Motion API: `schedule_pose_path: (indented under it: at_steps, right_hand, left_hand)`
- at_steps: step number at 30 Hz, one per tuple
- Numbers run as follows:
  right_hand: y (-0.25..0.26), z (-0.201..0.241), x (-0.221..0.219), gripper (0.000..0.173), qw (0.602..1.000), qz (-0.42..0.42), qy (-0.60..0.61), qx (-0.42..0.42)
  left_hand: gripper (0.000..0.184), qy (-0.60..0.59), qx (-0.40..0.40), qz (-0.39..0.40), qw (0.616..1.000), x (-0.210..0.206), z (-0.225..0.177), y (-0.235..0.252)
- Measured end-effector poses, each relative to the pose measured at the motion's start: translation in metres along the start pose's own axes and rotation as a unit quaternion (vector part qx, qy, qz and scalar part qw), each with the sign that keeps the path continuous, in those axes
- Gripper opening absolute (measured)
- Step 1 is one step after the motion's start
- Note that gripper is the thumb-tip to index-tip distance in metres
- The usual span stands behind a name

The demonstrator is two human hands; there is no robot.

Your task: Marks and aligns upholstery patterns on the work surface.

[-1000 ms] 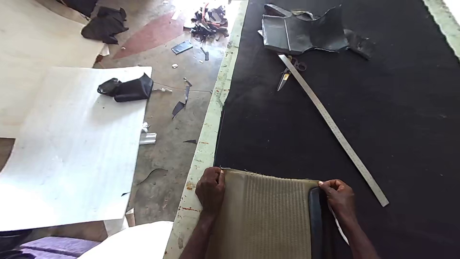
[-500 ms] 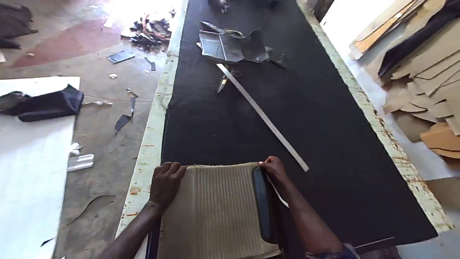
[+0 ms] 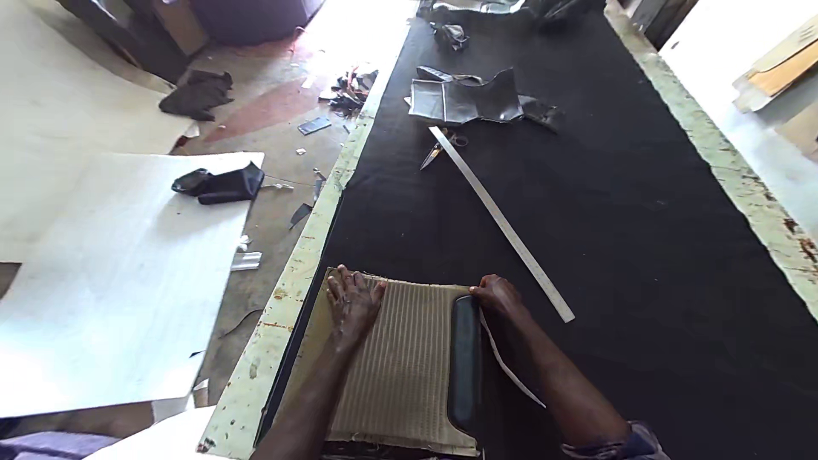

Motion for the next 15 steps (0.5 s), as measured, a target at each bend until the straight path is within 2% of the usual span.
schedule_pose_path:
  at_steps: [2, 5, 9, 15]
  right_hand:
    - [-0.002, 0.002, 0.002, 0.041, 1.000, -0.003, -0.005, 0.007]
    - [-0.002, 0.001, 0.002, 0.041, 1.000, -0.002, -0.008, 0.018]
    - [0.002, -0.002, 0.001, 0.039, 0.999, -0.003, -0.010, 0.035]
    - [0.006, -0.004, 0.003, 0.040, 0.998, 0.015, -0.025, 0.047]
  left_hand:
    - [0.082, 0.011, -0.071, -0.061, 0.995, -0.014, -0.020, -0.013]
    - [0.069, 0.007, -0.147, -0.068, 0.987, -0.035, -0.063, -0.030]
    - [0.063, 0.004, -0.140, -0.091, 0.986, -0.066, -0.079, -0.032]
    - [0.060, 0.042, -0.138, -0.102, 0.984, -0.076, -0.076, -0.031]
Point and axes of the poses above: each hand's wrist, its own y-axis towards the middle knuckle, its own x-axis out of the back of the hand, z = x × y, the point moved 2 cm from there along y, towards the middle knuckle, and after that the axes turned 15 degrees about -x, right-handed, at the moved point
